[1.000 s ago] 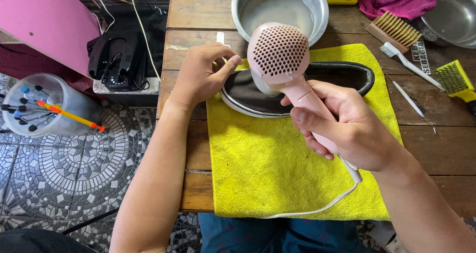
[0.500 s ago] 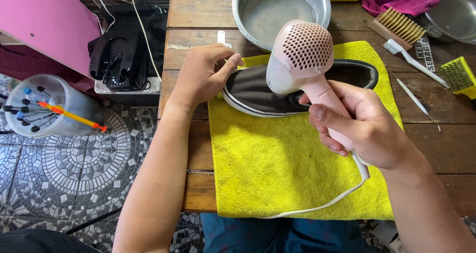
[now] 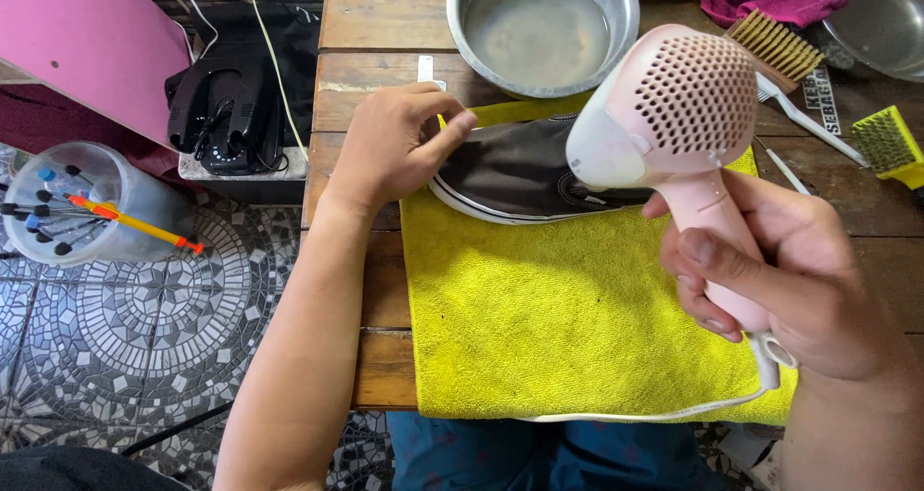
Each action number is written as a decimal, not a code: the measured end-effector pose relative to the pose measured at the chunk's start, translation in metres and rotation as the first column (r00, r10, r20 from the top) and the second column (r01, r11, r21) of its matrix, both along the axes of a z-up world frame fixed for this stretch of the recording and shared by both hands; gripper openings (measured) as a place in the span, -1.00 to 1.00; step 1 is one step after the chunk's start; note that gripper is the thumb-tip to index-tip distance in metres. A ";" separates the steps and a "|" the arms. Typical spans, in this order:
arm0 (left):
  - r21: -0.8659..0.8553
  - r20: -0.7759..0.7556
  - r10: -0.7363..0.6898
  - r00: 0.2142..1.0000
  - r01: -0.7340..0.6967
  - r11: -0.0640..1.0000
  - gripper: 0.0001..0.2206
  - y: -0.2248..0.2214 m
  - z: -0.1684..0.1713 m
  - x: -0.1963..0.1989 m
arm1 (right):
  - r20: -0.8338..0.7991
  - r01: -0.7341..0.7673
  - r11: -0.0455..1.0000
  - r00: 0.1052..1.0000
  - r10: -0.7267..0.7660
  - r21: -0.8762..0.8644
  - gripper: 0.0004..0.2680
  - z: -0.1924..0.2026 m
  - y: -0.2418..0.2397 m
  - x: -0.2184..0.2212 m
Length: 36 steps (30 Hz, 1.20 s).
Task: A person uses a handheld hair dryer to dry the interior and exterior of a black slip-on shoe on a workbench.
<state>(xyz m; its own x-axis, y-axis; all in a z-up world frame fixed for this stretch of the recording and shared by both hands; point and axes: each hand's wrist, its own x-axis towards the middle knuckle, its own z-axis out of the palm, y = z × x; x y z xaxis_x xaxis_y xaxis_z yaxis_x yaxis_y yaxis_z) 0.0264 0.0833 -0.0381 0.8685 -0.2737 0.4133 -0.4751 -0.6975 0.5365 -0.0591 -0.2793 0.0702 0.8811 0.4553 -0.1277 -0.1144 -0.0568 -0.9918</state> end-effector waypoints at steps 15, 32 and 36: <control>0.316 0.127 -0.149 0.981 0.103 0.943 -0.07 -0.061 0.021 -0.024 | 0.115 0.125 0.992 0.986 -0.121 -0.030 -0.69 -0.024 -0.051 -0.015; 0.180 0.270 0.000 0.963 -0.051 0.982 -0.62 -0.087 0.013 -0.027 | 0.170 0.195 0.979 0.968 -0.183 -0.053 -0.73 -0.029 -0.058 -0.003; 0.160 0.262 -0.028 0.965 -0.014 0.987 -0.59 -0.085 0.023 -0.033 | 0.161 0.218 0.976 0.964 -0.212 -0.023 -0.72 -0.032 -0.062 -0.005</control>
<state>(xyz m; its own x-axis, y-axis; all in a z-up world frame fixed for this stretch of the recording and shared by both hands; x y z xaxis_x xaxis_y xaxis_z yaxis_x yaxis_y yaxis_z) -0.0061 -0.0021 -0.0152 0.7329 -0.3600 0.5774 -0.5895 -0.7596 0.2747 -0.0638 -0.3409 0.0380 0.9682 0.2503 0.0050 0.0280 -0.0881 -0.9957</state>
